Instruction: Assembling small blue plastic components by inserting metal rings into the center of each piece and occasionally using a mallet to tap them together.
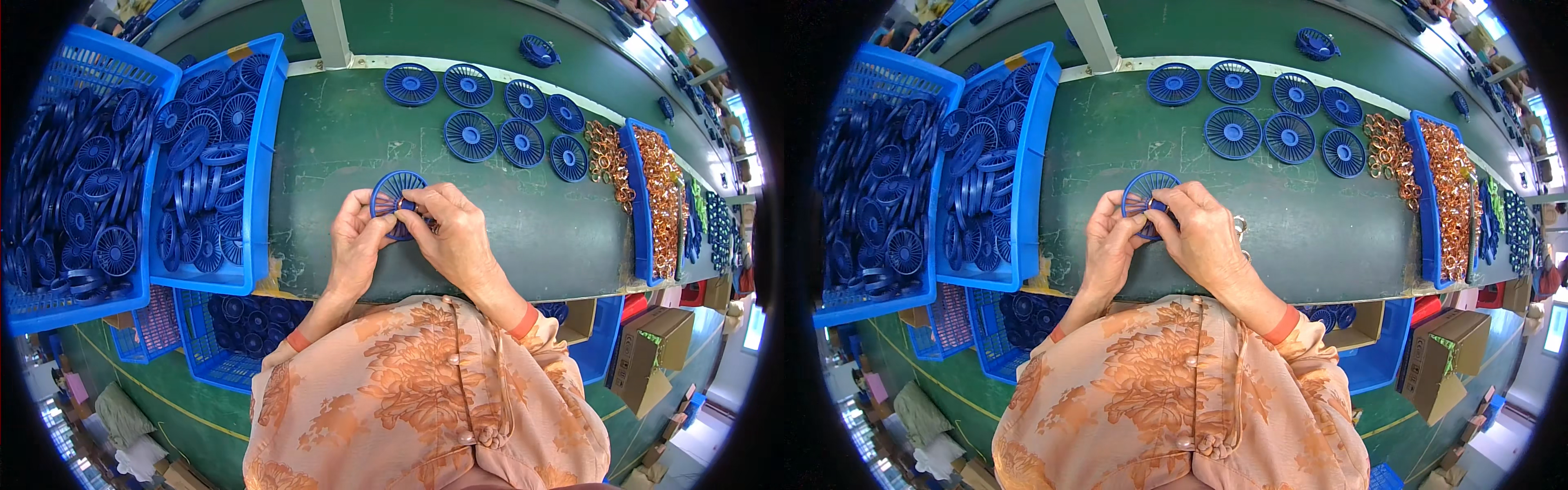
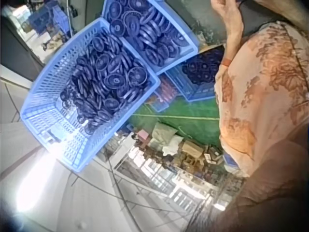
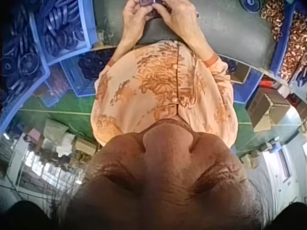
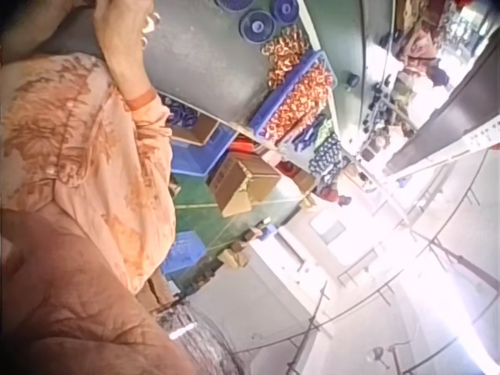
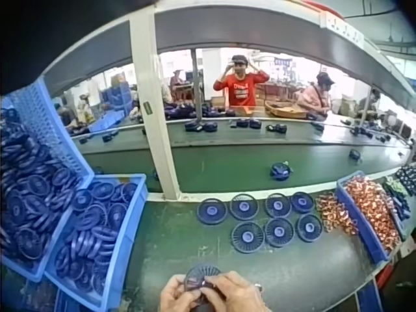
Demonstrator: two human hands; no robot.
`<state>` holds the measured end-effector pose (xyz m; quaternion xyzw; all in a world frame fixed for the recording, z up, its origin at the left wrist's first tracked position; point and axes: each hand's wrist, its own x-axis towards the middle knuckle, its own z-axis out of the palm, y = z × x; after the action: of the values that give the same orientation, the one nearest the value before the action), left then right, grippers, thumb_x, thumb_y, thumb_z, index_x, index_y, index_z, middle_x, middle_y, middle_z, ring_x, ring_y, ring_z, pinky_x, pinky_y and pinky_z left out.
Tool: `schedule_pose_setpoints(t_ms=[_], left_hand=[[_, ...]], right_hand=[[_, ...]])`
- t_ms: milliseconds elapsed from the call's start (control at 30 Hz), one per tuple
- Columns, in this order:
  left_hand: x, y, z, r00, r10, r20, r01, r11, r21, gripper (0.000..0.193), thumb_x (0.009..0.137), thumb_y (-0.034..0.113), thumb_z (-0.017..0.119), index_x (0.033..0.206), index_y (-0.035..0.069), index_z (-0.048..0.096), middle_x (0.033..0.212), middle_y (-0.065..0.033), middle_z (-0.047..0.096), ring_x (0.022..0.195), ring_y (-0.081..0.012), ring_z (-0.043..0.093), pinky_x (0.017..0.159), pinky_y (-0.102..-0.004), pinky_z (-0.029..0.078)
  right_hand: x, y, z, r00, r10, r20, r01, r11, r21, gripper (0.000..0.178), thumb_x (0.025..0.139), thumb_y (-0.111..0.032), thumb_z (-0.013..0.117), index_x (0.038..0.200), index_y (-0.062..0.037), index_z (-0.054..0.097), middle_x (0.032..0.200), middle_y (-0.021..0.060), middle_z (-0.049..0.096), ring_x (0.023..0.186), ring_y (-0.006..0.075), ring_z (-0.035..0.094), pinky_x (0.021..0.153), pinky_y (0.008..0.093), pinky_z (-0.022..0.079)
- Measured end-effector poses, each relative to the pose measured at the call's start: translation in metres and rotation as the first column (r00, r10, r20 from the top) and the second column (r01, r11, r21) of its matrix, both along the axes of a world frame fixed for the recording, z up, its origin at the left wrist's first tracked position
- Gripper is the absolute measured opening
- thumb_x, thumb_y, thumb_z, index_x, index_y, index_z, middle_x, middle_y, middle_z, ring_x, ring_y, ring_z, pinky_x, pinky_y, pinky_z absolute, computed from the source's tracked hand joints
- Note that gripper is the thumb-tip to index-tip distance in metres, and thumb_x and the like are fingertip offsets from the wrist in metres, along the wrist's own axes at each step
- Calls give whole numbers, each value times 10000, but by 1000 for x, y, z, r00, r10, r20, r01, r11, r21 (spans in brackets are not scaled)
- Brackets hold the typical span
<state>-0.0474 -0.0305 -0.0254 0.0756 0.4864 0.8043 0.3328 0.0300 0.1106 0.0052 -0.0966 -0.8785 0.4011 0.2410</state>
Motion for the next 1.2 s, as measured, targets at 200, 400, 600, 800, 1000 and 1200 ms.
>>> schedule_pose_setpoints(t_ms=[200, 400, 600, 800, 1000, 1200], left_hand=[[-4, -2, 7, 998, -62, -27, 63, 998, 8, 200, 984, 8, 557, 1181, 3, 527, 1129, -112, 689, 999, -143, 695, 859, -313, 624], [-17, -11, 22, 981, -190, -50, 189, 982, -21, 155, 986, 34, 603, 1126, -8, 551, 1063, -105, 699, 935, -123, 698, 815, -280, 614], [-26, 12, 22, 966, -120, -228, 103, 991, -85, 194, 957, 80, 731, 1061, 3, 586, 969, -61, 710, 883, -89, 676, 754, -227, 569], [-37, 32, 46, 906, -106, -410, 124, 992, 17, 212, 975, 37, 687, 1121, -33, 551, 1030, -93, 700, 922, -104, 680, 822, -253, 587], [-38, 34, 47, 845, -117, -522, 125, 992, -20, 214, 976, 17, 673, 1135, -45, 545, 1050, -106, 697, 957, -103, 672, 837, -249, 584], [-50, 35, 27, 745, -70, -663, -70, 981, -182, 178, 954, 16, 693, 1108, -1, 605, 1010, -103, 721, 885, -120, 692, 784, -275, 579]], right_hand=[[-2, 4, -10, 991, -18, -134, 22, 999, 27, 234, 835, -51, 804, 1060, -23, 748, 949, 114, 695, 804, 256, 704, 664, 333, 580], [0, 21, -2, 958, 214, -189, -191, 972, 135, 250, 792, -70, 830, 1034, -48, 770, 960, 94, 696, 858, 253, 689, 739, 346, 574], [-15, 49, 12, 939, 292, -183, -275, 955, 116, 337, 727, -160, 896, 1040, -92, 792, 1049, 86, 670, 903, 238, 663, 803, 350, 549], [-19, 51, 16, 959, 259, -115, -242, 538, -808, 484, 946, -146, 750, 1383, -57, 561, 1170, 34, 679, 1025, 110, 669, 871, 271, 583], [-23, 55, 23, 950, 286, -125, -251, 461, -851, 172, 987, -157, 700, 1125, -81, 631, 988, -9, 703, 873, 52, 678, 743, 232, 601], [-17, 41, 10, 995, 24, 94, 21, 892, -451, 478, 943, -190, 756, 1338, -20, 549, 1099, 93, 702, 939, 157, 686, 799, 306, 574]])
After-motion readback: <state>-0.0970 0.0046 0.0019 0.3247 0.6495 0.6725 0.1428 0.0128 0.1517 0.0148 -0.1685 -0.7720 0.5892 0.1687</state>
